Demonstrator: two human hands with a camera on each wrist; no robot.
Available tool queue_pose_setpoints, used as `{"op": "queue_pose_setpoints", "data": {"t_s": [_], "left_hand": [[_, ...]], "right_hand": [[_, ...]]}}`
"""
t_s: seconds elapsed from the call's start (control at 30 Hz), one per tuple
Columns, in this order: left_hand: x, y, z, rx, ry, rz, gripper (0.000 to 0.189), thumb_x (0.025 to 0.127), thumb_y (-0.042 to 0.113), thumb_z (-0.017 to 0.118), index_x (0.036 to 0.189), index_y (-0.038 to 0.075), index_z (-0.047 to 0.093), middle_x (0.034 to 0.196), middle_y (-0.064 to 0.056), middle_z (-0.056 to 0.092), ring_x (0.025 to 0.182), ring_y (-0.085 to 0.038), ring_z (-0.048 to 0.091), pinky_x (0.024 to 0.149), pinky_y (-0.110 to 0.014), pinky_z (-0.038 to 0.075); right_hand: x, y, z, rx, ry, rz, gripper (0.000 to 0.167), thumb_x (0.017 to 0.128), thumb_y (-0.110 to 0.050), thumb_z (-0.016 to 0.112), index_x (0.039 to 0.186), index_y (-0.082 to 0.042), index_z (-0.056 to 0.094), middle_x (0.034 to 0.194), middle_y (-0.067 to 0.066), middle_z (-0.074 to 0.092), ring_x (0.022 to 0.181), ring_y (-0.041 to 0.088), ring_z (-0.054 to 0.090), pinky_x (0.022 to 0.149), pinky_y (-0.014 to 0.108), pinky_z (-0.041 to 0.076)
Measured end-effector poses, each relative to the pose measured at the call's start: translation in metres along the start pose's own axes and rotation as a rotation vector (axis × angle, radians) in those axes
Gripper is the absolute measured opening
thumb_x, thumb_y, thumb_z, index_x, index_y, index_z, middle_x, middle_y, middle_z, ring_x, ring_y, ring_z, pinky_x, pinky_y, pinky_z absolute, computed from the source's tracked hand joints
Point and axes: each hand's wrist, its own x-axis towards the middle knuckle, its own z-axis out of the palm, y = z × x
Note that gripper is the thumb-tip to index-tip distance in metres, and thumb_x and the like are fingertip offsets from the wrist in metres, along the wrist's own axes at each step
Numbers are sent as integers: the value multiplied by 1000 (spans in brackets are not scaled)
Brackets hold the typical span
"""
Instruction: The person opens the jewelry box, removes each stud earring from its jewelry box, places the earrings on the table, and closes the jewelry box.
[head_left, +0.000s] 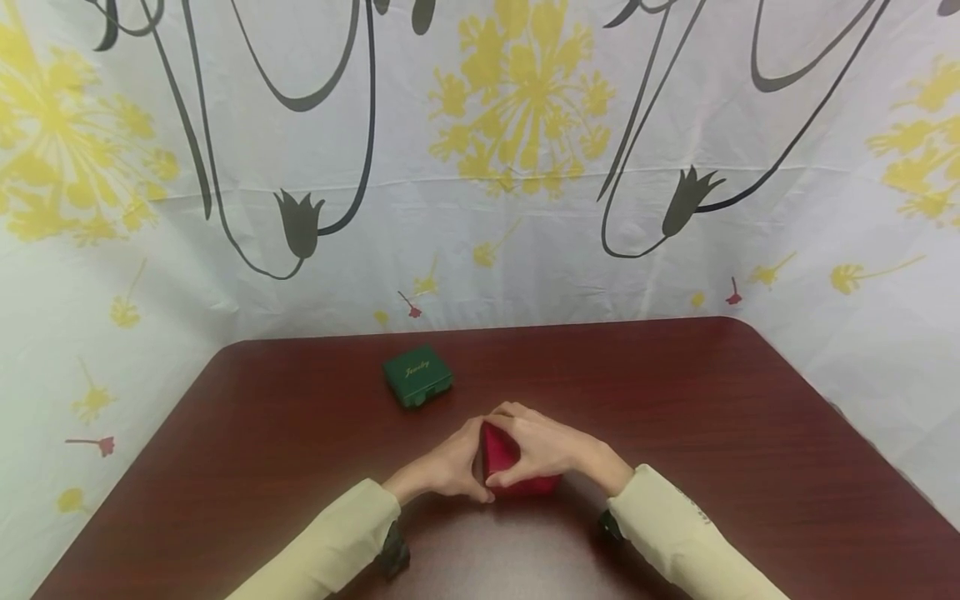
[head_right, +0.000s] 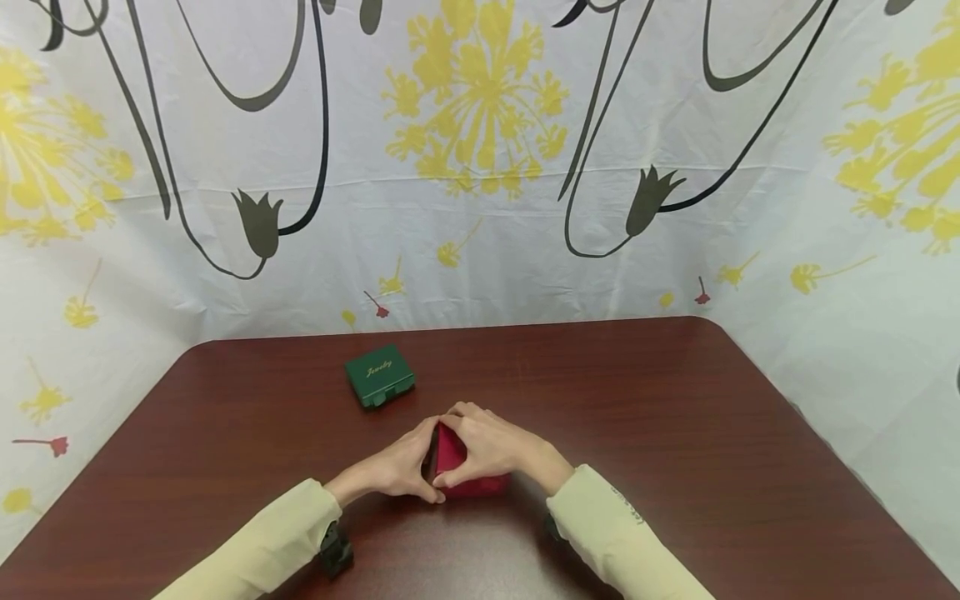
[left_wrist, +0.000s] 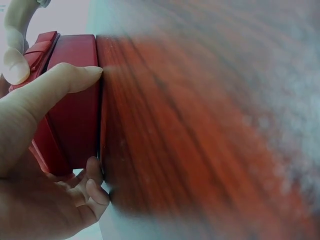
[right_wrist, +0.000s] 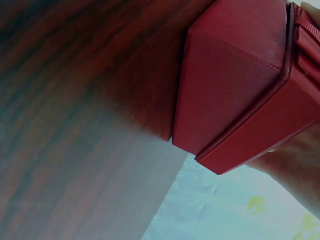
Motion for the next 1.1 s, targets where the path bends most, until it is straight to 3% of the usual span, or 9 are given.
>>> {"op": "queue_pose_setpoints", "data": {"t_s": [0.2, 0.37, 0.7, 0.9, 1.1], "left_hand": [[1, 1, 1, 0, -5, 5, 94, 54, 18, 84, 127, -3, 29, 120, -13, 41, 112, -23, 41, 95, -35, 35], [0, 3, 0, -42, -19, -20, 89, 54, 17, 84, 123, -2, 31, 115, -11, 42, 109, -23, 43, 94, -35, 37], [0, 2, -1, -54, -20, -21, 90, 54, 17, 84, 124, -2, 30, 115, -10, 42, 109, -23, 43, 94, -36, 37], [-2, 1, -2, -37, -12, -19, 90, 55, 18, 83, 125, -5, 31, 119, -15, 42, 112, -27, 42, 96, -39, 35], [-2, 0, 0, -15, -11, -10, 83, 56, 20, 83, 121, -3, 35, 114, -12, 43, 108, -25, 43, 94, -36, 37]], "right_hand": [[-10, 2, -5, -14, -68, 78, 92, 63, -62, 66, 128, -1, 44, 118, 7, 49, 102, 16, 47, 81, 30, 45], [-22, 6, -10, -6, -115, 161, 93, 61, -55, 71, 129, 2, 42, 120, 9, 47, 101, 18, 47, 79, 33, 45], [-29, 10, -11, 21, -62, 145, 86, 63, -48, 72, 126, 2, 44, 117, 5, 47, 98, 14, 46, 78, 27, 45], [-30, 12, -16, 12, -24, 155, 87, 61, -47, 74, 128, 0, 43, 120, 6, 45, 102, 15, 46, 80, 30, 46], [-33, 13, -16, 14, -31, 155, 87, 63, -48, 73, 128, 2, 43, 118, 7, 46, 101, 16, 46, 80, 29, 46]]}}
